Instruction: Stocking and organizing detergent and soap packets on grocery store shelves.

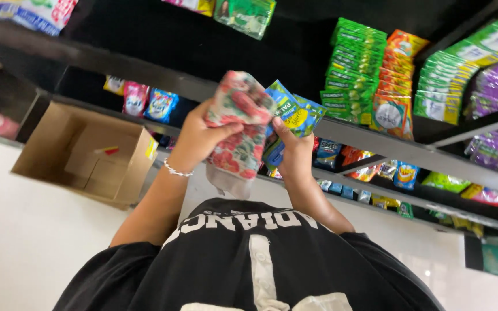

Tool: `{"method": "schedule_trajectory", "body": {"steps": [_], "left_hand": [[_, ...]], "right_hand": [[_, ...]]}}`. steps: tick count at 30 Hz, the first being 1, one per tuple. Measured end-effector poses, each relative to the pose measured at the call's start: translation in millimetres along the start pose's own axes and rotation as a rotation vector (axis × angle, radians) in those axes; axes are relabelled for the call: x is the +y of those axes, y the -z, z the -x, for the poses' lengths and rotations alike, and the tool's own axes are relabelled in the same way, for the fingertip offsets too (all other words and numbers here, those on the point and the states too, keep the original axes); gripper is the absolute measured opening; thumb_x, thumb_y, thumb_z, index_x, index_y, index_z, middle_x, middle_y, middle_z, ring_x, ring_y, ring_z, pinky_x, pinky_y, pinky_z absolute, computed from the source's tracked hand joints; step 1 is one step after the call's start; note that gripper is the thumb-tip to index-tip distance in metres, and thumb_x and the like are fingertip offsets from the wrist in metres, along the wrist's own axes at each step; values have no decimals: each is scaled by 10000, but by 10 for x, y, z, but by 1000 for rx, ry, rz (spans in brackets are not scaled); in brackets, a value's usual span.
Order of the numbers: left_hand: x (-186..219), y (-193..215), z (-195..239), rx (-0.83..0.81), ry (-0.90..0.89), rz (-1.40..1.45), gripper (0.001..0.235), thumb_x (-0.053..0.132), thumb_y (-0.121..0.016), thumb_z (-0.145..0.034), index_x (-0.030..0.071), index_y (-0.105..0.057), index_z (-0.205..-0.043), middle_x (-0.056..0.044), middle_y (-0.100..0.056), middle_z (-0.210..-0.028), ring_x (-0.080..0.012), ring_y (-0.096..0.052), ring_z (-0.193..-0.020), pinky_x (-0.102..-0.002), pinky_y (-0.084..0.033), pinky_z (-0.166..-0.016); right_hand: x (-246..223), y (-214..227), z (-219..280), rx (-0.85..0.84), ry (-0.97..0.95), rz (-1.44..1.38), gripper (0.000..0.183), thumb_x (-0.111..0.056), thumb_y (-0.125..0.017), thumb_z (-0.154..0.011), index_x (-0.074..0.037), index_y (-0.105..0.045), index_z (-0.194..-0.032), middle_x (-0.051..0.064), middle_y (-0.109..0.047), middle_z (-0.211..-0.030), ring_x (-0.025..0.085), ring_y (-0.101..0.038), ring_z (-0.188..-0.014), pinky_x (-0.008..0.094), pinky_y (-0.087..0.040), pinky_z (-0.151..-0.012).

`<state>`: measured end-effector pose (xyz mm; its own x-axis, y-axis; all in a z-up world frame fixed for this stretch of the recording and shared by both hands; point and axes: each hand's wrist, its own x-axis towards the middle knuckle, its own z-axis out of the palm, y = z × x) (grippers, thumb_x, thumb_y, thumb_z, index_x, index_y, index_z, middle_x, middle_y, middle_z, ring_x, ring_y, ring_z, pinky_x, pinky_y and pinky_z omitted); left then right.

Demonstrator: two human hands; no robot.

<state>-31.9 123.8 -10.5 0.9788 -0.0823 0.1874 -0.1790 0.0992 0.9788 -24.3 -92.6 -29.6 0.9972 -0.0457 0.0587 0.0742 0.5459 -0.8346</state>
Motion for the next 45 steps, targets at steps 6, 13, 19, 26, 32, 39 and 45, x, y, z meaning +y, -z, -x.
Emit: {"method": "schedule_trajectory", "body": {"steps": [6,13,19,26,32,39,45], "left_hand": [[-122,311,257,266,-54,271,402,40,-797,-898,3,-661,-1274,-34,-736,-1186,-123,-688,-1082,-317,-544,-1015],[-141,736,667,445,-87,371,353,-15,-740,-892,30,-652,-1231,-19,-718,-1166,-118,-663,-1077,-304,-513,-1014],[22,1394,533,629,-210,252,442,-21,-773,-865,18,-606,-1272,-27,-699,-1192,-132,-661,-1091,-322,-521,-1021],[81,2870,4,821,-552,-209,509,32,-824,-950,14,-545,-1376,-67,-618,-1316,-194,-589,-1250,-359,-460,-1156],[-176,4041,-810,583,-671,-925,561,237,-905,-799,43,-630,-1249,-174,-652,-1222,-392,-580,-1118,-474,-434,-981],[-809,4432,-1171,405,-708,-879,513,543,-834,-784,79,-622,-835,-109,-588,-782,-361,-576,-821,-497,-408,-883],[-804,4449,-1194,437,-832,-819,562,632,-728,-798,80,-670,-886,-96,-624,-812,-338,-584,-810,-478,-397,-908]], "right_hand": [[-101,32,-150,-97,-44,14,239,-36,-759,-935,-14,-653,-1148,67,-720,-993,159,-662,-815,314,-540,-738],[69,-122,-470,-190,-100,121,280,-77,-763,-905,-30,-670,-1165,100,-752,-1097,205,-741,-984,367,-604,-888],[208,-657,-745,-215,-26,260,240,-66,-775,-918,-23,-693,-1140,78,-760,-1075,185,-738,-978,355,-605,-912],[538,-1441,-1243,-172,149,428,277,23,-800,-891,-19,-699,-1145,46,-751,-1065,148,-725,-955,316,-592,-909],[967,-2385,-1553,-109,382,703,263,-27,-821,-939,-2,-714,-1178,47,-756,-1080,122,-709,-943,293,-586,-867],[1784,-3103,-2638,-296,567,1491,308,-300,-832,-942,-62,-757,-1124,169,-761,-1002,334,-738,-880,426,-576,-776],[2523,-3272,-3820,-337,475,1781,439,-401,-827,-869,-89,-744,-1166,204,-731,-992,419,-694,-866,514,-553,-743]]}}
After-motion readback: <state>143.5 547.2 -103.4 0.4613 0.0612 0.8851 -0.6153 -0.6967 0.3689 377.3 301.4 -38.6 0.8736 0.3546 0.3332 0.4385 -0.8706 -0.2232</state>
